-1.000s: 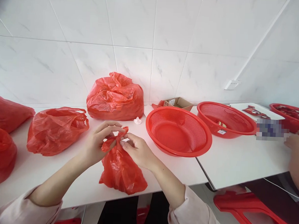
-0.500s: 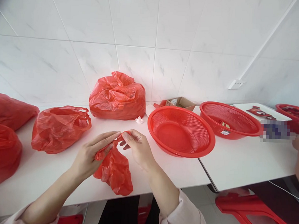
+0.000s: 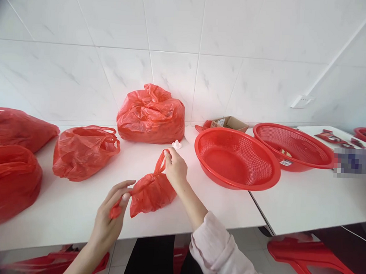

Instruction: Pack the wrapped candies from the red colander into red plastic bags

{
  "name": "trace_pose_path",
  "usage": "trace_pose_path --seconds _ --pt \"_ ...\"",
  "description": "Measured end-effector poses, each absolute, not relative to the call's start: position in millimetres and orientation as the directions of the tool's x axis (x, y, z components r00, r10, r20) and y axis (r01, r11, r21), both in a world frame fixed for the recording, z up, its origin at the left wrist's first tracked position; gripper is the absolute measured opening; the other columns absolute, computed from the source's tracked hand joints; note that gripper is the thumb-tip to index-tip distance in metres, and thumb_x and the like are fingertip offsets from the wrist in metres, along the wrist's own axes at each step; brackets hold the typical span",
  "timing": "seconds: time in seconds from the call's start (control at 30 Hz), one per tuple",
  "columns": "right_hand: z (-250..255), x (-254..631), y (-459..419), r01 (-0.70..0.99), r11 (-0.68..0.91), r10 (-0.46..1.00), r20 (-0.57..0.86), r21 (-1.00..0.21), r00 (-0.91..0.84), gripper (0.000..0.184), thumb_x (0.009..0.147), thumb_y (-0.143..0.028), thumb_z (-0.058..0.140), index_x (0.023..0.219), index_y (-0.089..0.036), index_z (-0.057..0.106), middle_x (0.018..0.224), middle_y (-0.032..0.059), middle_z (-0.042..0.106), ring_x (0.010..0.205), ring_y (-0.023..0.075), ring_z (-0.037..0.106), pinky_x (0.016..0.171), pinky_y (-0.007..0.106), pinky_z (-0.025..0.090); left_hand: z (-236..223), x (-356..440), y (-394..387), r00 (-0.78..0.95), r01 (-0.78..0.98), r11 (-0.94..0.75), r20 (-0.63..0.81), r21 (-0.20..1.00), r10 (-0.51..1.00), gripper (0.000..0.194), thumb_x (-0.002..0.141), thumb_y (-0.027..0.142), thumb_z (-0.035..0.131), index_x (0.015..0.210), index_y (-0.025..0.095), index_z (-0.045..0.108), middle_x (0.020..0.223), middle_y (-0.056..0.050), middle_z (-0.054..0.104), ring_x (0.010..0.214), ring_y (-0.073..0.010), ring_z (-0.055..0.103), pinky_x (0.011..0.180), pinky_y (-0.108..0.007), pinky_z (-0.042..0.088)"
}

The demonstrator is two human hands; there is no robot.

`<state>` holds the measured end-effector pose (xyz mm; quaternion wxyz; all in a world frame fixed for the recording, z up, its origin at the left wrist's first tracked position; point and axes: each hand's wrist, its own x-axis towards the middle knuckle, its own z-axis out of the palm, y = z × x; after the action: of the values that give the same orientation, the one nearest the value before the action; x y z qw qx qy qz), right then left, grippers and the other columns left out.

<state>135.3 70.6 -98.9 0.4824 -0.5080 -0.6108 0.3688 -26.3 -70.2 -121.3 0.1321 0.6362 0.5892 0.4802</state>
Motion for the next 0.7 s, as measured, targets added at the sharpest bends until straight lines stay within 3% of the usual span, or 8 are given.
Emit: trace_pose_path --seconds 0.13,0.3,0.53,0.7 --pt "-120 129 31 0.511 0.274 0.945 0.326 -0.815 0.013 0.033 0.101 -0.043 0.035 0.11 -0.028 0.063 0.097 0.0028 0.061 0.085 0.0167 0.06 0.075 0.028 0.045 -141 -3 -44 -0.267 0.565 -0.179 0.384 0.805 0.884 0.033 0.1 0.043 0.035 0.089 0.022 0.057 0.096 -0.005 0.064 0.087 -0.0182 0.063 0.076 -0.029 0.051" --pt "-164 144 18 0.614 0.291 0.932 0.361 -0.733 -0.011 0.041 0.103 -0.041 0.027 0.12 -0.026 0.061 0.102 0.0061 0.063 0.085 0.0173 0.064 0.074 0.028 0.048 -162 3 -44 -0.261 0.607 -0.066 0.277 0.792 0.925 0.029 0.1 0.041 0.031 0.088 0.023 0.051 0.063 0.004 0.058 0.052 -0.0152 0.053 0.054 -0.025 0.041" --pt "-189 180 33 0.629 0.263 0.941 0.338 -0.731 0.0 0.041 0.103 -0.04 0.026 0.114 -0.022 0.061 0.101 0.0068 0.068 0.089 0.0191 0.064 0.078 0.03 0.048 -177 -21 -52 -0.192 0.728 0.007 0.194 0.685 0.962 0.021 0.095 0.034 0.036 0.092 0.026 0.055 0.064 0.002 0.062 0.053 -0.0183 0.055 0.056 -0.025 0.039" --pt "-194 178 35 0.648 0.225 0.959 0.282 -0.728 -0.016 0.038 0.101 -0.04 0.029 0.103 -0.024 0.063 0.092 0.0045 0.068 0.08 0.0189 0.062 0.071 0.029 0.043 -182 -22 -48 -0.169 0.788 0.05 0.138 0.614 0.976 0.021 0.095 0.03 0.036 0.088 0.026 0.055 0.058 0.002 0.058 0.05 -0.0186 0.052 0.054 -0.024 0.034"
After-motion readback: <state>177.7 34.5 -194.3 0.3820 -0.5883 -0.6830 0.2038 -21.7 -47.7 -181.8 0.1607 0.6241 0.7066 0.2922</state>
